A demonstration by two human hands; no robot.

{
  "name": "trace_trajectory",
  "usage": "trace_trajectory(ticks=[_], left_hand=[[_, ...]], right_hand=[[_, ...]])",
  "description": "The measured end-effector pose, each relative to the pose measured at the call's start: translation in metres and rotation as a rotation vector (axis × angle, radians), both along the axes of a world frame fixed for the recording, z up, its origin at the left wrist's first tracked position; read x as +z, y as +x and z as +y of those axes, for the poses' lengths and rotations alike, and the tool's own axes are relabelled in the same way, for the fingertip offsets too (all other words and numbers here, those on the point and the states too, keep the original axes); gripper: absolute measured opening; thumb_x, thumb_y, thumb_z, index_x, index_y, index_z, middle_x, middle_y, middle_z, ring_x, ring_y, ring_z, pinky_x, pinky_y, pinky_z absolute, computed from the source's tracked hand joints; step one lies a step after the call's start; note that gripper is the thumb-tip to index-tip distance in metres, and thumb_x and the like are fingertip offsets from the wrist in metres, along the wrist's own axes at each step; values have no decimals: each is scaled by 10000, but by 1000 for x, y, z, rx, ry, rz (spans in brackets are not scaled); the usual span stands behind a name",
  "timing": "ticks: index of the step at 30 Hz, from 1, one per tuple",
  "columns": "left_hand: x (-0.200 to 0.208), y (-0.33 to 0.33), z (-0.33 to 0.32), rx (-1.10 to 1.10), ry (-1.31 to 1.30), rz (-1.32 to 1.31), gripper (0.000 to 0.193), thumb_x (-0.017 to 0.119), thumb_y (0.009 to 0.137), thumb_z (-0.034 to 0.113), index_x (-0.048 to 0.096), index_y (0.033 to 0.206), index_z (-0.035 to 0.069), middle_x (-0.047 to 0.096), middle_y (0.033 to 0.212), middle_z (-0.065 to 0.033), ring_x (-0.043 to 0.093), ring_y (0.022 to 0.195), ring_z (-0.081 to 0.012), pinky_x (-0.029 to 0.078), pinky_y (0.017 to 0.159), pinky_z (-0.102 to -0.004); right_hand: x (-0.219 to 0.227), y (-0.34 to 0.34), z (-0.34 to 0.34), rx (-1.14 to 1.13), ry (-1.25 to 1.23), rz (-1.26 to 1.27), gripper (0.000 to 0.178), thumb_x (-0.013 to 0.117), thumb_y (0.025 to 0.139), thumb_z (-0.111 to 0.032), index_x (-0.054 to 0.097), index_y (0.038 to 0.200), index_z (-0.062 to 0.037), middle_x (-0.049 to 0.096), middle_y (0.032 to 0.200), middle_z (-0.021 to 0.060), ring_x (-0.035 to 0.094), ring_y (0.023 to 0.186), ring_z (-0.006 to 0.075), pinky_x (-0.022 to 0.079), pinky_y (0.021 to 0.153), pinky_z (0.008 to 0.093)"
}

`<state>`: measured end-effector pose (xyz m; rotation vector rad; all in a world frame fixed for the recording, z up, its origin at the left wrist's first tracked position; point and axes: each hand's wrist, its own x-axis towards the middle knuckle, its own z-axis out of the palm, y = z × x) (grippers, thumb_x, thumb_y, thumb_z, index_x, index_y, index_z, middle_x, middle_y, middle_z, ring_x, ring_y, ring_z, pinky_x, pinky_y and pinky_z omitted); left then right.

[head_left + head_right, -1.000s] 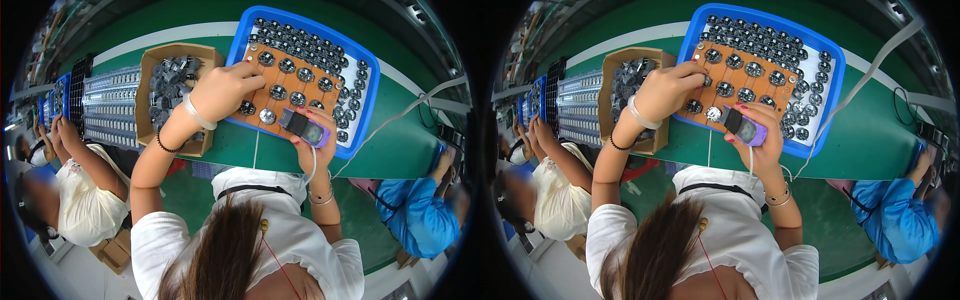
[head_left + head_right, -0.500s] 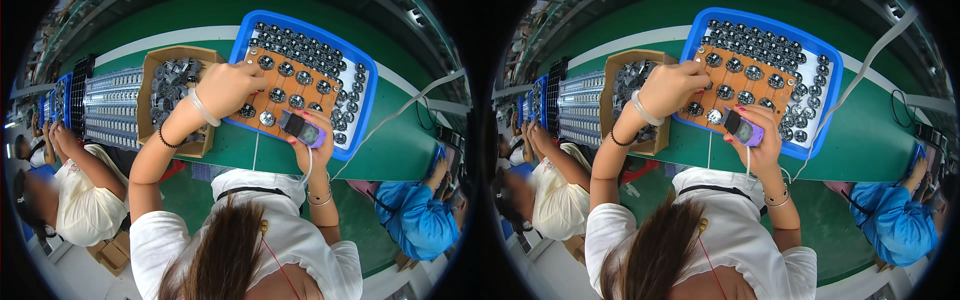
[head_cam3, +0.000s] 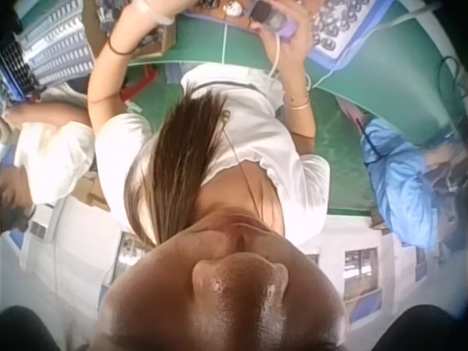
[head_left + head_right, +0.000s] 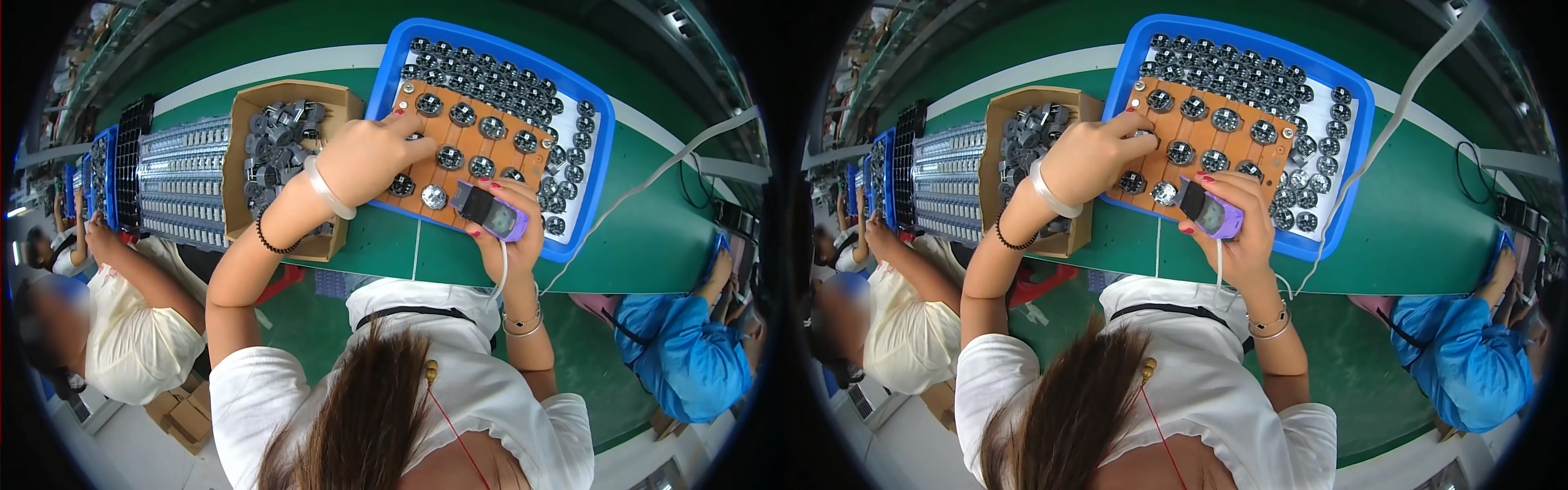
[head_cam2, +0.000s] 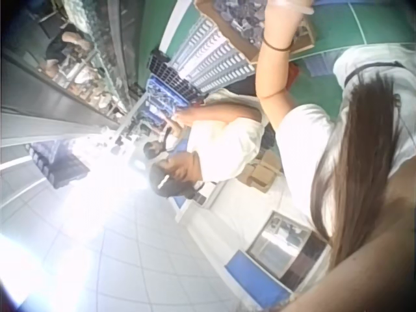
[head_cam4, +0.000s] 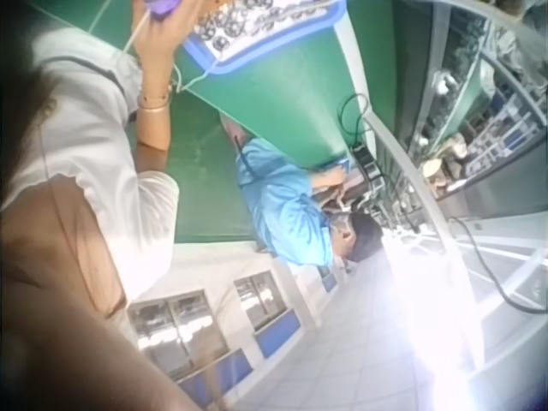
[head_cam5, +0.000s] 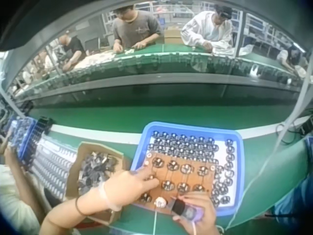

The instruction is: Manually assembling small electronic components onto circuit boards and checking them with a tool.

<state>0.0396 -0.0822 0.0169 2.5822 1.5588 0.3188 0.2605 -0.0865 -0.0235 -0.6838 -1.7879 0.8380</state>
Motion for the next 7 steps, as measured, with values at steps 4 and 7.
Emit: trace_trajectory(ticks=[4, 7], left_hand=[[-3, -1, -1, -57, 88, -11, 162, 607, 714, 61, 572, 869, 92, 587, 964, -24, 625, 643, -253, 516, 537, -320], [-3, -8, 4, -19, -58, -54, 212, 608, 709, 52, 569, 912, 104, 584, 1001, -47, 629, 655, -255, 520, 546, -316]], right_hand=[[-1, 1, -1, -7, -5, -11, 513, 794, 638, -77, 517, 1065, -10, 615, 1021, 151, 583, 940, 280, 466, 816, 350], [-1, 1, -1, 0, 3, -3, 509, 791, 642, -72, 517, 1066, -10, 615, 1022, 150, 584, 940, 281, 466, 817, 351]])
